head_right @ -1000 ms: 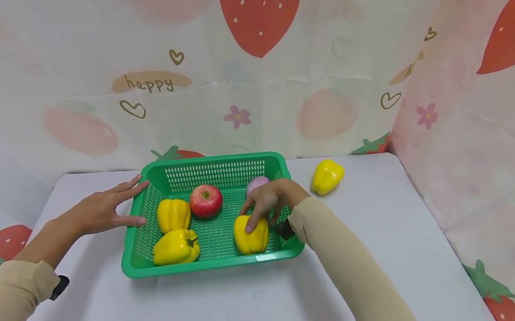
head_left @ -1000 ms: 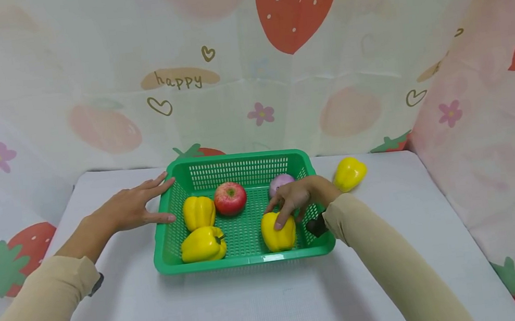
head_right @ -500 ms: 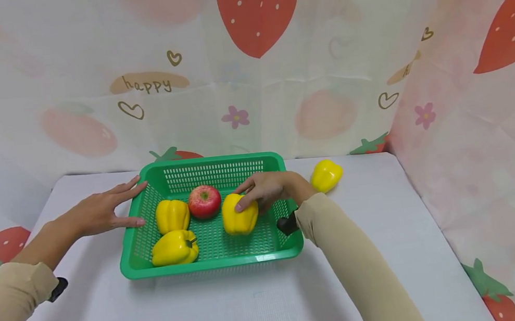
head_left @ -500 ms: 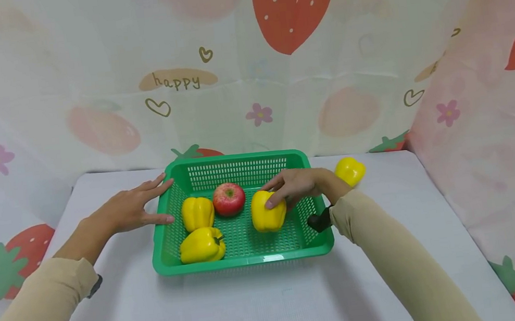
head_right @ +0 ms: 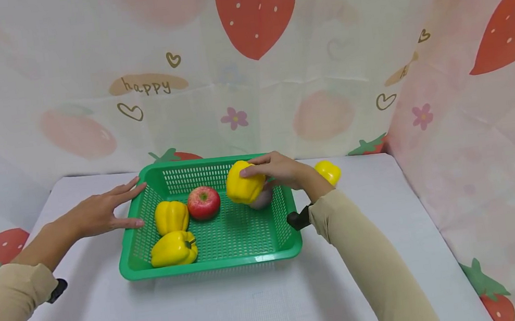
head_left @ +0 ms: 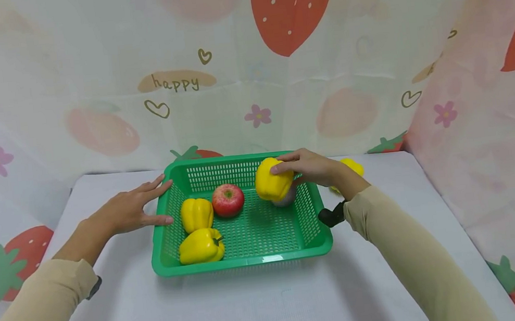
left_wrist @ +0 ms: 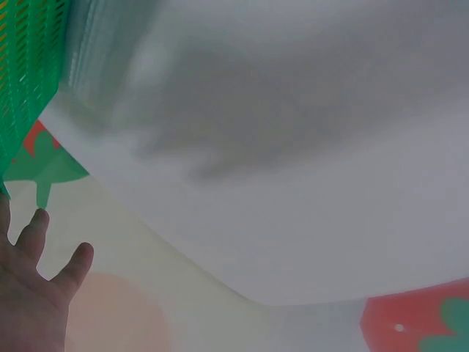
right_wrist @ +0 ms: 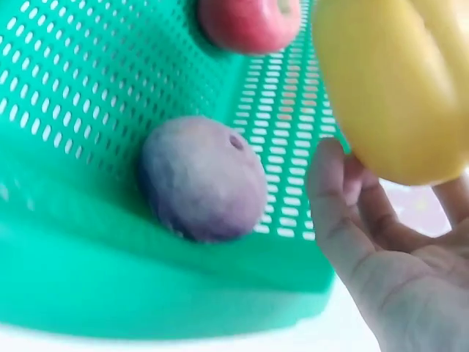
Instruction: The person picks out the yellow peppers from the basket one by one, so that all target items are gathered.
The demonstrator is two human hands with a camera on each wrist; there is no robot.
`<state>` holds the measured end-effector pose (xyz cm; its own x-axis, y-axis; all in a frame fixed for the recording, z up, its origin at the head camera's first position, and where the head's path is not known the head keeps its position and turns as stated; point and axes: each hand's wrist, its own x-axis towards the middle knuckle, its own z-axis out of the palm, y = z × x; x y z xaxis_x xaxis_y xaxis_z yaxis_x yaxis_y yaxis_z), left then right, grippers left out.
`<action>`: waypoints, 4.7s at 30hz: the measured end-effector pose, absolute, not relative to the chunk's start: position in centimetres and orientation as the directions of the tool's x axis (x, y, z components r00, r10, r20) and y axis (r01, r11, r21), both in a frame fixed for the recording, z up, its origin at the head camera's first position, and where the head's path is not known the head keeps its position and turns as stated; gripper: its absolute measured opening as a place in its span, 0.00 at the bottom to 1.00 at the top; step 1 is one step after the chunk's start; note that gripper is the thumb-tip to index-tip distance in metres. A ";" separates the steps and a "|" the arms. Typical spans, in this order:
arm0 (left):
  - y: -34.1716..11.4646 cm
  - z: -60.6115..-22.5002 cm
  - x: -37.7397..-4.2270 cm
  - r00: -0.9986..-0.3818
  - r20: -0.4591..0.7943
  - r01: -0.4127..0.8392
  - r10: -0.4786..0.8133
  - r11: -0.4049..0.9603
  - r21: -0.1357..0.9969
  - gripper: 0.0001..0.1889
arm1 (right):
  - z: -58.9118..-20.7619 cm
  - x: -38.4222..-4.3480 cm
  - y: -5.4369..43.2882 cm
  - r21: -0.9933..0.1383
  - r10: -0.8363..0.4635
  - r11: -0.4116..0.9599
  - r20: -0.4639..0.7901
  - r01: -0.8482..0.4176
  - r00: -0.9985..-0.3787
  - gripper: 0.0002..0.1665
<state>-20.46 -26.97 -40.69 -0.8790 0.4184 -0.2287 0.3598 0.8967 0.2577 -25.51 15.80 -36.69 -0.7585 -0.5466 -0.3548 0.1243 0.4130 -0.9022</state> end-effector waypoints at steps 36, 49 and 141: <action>-27.3 -40.8 -20.5 -0.876 -0.220 0.371 0.428 0.892 0.257 0.53 | -36.2 -25.0 32.6 -0.936 0.127 0.113 -0.320 0.334 -0.939 0.54; -27.0 -40.4 -20.5 -0.867 -0.223 0.391 0.446 0.885 0.252 0.53 | -40.0 -23.4 36.3 -0.894 0.255 0.133 -0.387 0.428 -0.886 0.54; -27.1 -40.6 -20.4 -0.877 -0.229 0.362 0.422 0.894 0.262 0.51 | -36.3 -24.0 10.4 -0.892 -0.839 0.397 -0.258 -0.215 -0.479 0.47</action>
